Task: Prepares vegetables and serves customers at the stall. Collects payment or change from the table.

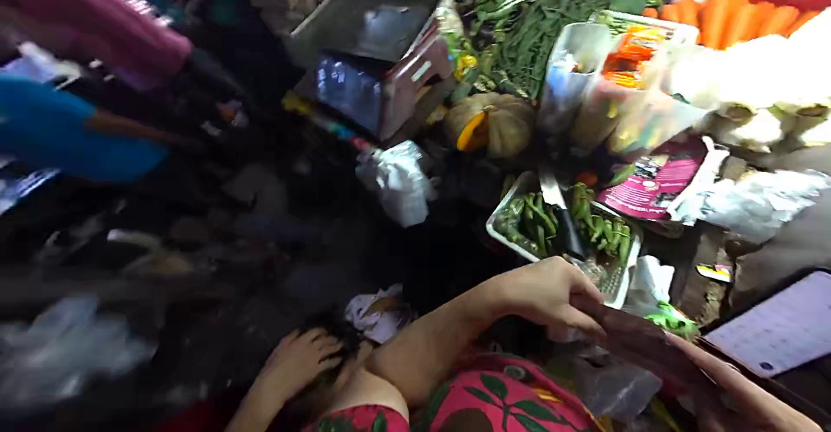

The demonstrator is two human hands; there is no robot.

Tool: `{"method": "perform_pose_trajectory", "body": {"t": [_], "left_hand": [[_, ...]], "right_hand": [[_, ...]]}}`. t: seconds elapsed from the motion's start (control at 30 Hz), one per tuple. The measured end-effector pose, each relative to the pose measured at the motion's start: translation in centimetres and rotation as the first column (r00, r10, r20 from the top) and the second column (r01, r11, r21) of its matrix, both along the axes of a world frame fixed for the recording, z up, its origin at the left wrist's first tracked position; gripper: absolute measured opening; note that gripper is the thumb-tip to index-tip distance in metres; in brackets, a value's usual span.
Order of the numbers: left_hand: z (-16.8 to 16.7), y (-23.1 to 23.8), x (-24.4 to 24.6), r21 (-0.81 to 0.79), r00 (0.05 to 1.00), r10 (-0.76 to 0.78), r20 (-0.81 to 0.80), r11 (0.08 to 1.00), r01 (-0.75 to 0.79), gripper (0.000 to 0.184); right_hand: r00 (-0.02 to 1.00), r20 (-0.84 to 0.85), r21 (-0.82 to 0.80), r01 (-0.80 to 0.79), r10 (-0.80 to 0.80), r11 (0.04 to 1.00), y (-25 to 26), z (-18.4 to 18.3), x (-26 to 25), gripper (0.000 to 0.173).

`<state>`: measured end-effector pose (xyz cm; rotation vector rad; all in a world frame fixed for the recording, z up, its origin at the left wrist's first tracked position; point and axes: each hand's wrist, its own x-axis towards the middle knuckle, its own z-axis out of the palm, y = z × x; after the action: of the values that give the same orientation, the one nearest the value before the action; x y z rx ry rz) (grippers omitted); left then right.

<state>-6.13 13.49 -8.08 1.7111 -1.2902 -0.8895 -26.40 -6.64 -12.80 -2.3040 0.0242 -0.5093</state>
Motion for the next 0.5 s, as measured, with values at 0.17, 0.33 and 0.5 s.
{"method": "perform_pose_trajectory", "body": {"t": [0.17,0.33,0.5], "left_hand": [[-6.3,8.5,-6.2,-0.197,0.73,0.467,-0.499,0.76,-0.62,0.024],[-7.7,19.7,-14.1,-0.125,0.431,0.81,-0.398,0.418,-0.9,0.027],[-15.7,31.5,-27.9,0.153,0.315,0.942,-0.111,0.33,-0.932,0.02]], "right_hand": [[0.927,-0.017,0.301,-0.353,0.375,0.886,4.4,-0.4,2.1,0.03],[0.596,-0.143,0.229,-0.757,0.79,0.612,14.0,0.0,5.1,0.025],[0.103,-0.63,0.115,-0.968,0.77,0.224,26.9,-1.2,5.4,0.028]]}}
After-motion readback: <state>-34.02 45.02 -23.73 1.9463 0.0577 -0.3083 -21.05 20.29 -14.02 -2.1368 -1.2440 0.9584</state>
